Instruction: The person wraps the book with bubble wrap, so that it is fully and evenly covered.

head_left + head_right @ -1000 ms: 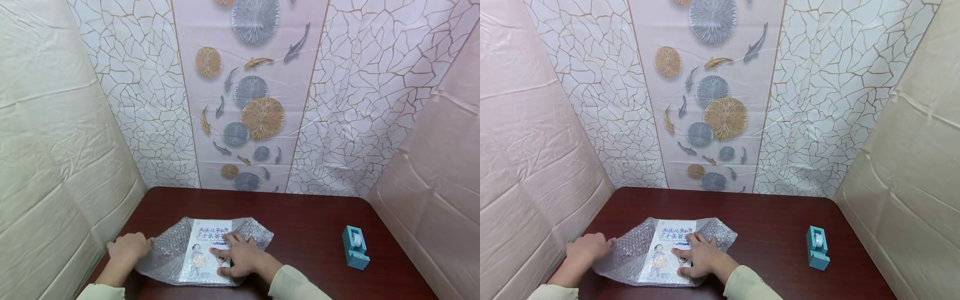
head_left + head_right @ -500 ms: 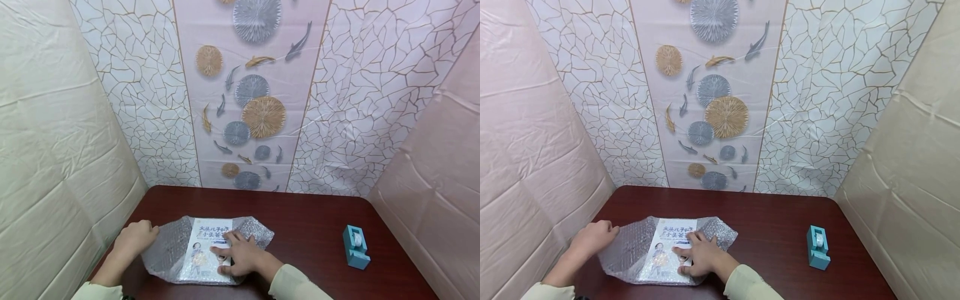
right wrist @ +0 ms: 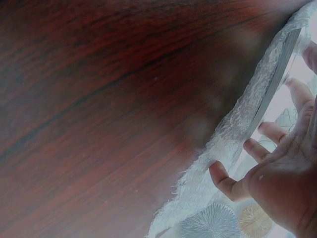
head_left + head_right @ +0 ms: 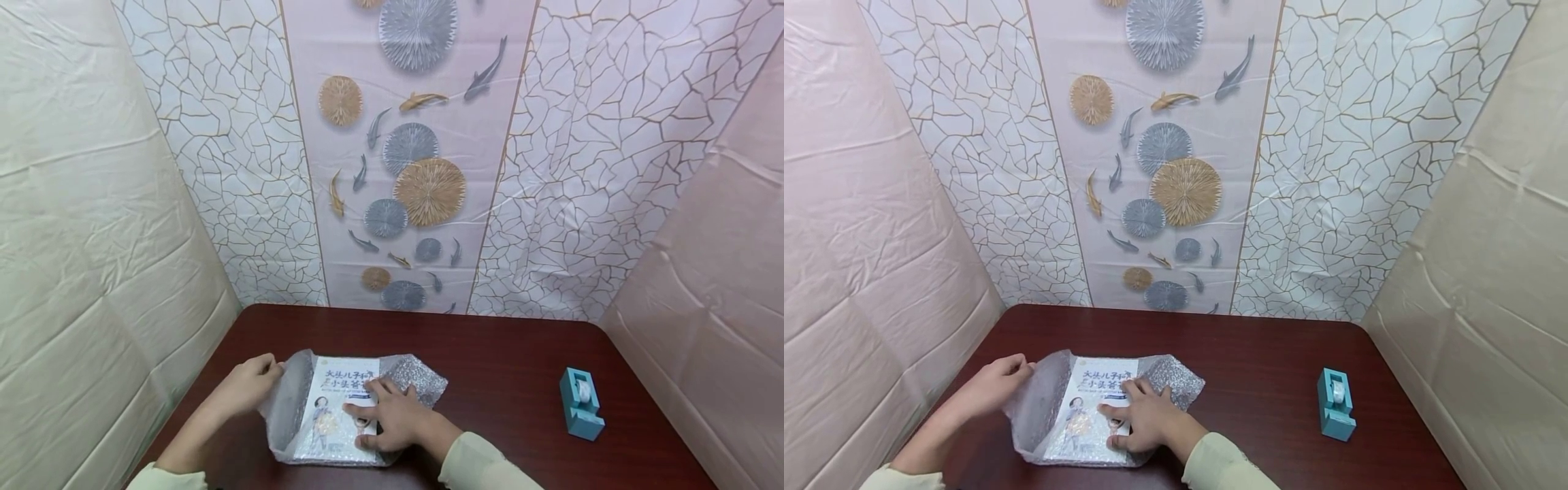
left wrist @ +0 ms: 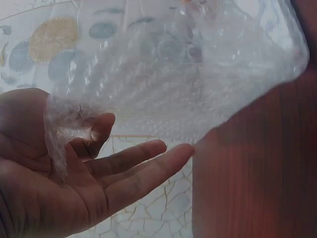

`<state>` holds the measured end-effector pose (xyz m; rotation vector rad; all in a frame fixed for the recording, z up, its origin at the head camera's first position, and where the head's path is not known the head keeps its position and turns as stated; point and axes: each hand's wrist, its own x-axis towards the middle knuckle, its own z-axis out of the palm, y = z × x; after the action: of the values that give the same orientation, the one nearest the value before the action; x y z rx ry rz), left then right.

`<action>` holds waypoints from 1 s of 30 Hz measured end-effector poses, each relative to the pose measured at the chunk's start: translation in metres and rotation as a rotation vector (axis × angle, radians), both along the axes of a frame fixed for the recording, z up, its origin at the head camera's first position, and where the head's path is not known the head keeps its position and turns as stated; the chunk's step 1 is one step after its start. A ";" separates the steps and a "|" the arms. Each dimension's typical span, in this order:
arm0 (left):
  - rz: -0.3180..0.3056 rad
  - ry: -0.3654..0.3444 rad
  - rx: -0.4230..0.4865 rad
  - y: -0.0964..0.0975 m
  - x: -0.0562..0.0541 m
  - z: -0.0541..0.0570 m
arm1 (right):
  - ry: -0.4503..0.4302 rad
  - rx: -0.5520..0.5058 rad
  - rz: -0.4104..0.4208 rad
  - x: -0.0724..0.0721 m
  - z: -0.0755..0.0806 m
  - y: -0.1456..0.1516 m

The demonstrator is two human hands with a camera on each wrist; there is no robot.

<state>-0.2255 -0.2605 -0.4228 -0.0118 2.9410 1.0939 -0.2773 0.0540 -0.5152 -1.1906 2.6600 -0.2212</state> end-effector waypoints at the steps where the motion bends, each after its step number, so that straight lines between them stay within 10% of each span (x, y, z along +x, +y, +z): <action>1: -0.012 -0.005 0.042 0.002 0.000 -0.001 | 0.001 0.001 0.000 0.000 0.000 0.000; 10: -0.184 -0.184 0.568 0.017 0.000 -0.012 | -0.004 0.002 0.001 0.000 -0.001 0.000; 30: -0.228 -0.198 0.589 0.045 -0.003 -0.024 | 0.034 0.005 -0.001 0.001 -0.001 0.000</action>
<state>-0.2286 -0.2152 -0.4472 0.1971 2.2788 1.7411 -0.2758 0.0541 -0.5158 -1.2021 2.6887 -0.1955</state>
